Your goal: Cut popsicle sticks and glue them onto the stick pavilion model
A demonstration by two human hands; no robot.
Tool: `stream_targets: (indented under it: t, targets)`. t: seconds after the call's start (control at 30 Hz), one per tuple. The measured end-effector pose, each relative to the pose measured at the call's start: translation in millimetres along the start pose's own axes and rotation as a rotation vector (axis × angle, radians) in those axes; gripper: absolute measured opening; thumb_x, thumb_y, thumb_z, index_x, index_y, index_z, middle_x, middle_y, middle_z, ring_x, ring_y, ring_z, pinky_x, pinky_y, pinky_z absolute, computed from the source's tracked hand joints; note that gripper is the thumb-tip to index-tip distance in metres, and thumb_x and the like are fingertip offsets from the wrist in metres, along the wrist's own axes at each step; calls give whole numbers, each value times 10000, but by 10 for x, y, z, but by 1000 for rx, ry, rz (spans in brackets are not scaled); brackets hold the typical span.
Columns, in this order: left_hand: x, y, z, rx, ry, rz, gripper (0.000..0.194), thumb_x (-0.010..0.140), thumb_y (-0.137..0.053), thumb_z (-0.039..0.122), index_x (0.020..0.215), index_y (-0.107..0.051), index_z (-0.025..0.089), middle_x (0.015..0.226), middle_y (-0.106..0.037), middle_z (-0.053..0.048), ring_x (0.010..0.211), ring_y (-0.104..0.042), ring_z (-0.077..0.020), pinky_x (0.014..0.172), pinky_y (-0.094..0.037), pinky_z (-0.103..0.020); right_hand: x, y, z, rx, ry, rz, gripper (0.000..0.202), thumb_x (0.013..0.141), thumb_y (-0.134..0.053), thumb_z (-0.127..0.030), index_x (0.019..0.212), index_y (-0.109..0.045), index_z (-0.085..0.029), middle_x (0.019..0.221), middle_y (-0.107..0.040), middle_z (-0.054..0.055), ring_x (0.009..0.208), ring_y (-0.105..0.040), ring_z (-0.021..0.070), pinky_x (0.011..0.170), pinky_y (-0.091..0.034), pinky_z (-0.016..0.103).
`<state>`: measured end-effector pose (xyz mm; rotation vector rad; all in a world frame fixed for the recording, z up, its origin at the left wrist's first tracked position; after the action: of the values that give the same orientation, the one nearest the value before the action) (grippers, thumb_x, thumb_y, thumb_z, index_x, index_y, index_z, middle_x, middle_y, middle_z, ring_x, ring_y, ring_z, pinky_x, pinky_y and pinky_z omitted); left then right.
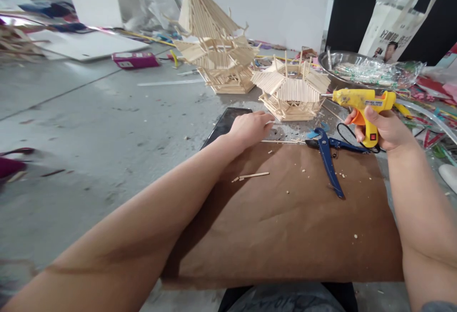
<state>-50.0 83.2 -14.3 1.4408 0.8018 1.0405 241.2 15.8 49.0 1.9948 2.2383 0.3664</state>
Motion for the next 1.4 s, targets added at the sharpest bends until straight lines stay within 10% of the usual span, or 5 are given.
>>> stream_targets:
  t: [0.23, 0.77, 1.13, 1.4]
  targets:
    - [-142, 16, 395, 12, -354, -135, 352, 861, -311, 290, 909, -640, 173, 927, -612, -101, 799, -602, -212, 633, -421, -303, 114, 157, 176, 258, 68, 0, 438, 601, -630, -594, 772, -574, -195, 790, -597, 22, 452, -464, 81, 460, -417, 275]
    - [-636, 167, 1101, -9, -660, -201, 332, 837, -350, 138, 1095, -557, 169, 994, -586, -110, 865, -593, -233, 574, -470, -294, 202, 184, 358, 335, 43, 31, 385, 637, -632, -553, 760, -615, -189, 798, -638, 42, 447, -498, 106, 440, -466, 295]
    - [-156, 341, 251, 85, -269, -356, 254, 764, -432, 180, 928, -625, 155, 993, -632, -108, 874, -601, -228, 662, -456, -293, 224, 223, 427, 345, 32, 19, 387, 656, -626, -538, 781, -614, -172, 821, -615, 35, 472, -506, 96, 462, -454, 278]
    - [-87, 182, 201, 27, -271, -416, 274, 734, -401, 191, 853, -645, 157, 924, -655, -113, 781, -600, -212, 624, -431, -284, 229, 214, 434, 329, 18, 17, 381, 643, -636, -537, 771, -614, -179, 784, -622, 33, 469, -506, 99, 453, -453, 270]
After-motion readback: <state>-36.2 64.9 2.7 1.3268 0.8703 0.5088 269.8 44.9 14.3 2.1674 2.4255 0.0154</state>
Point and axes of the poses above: each hand's wrist, its own x-axis towards the middle knuckle, its own y-axis out of the back of the hand, z = x × y, the point moved 2 cm from there along x, towards the middle knuckle
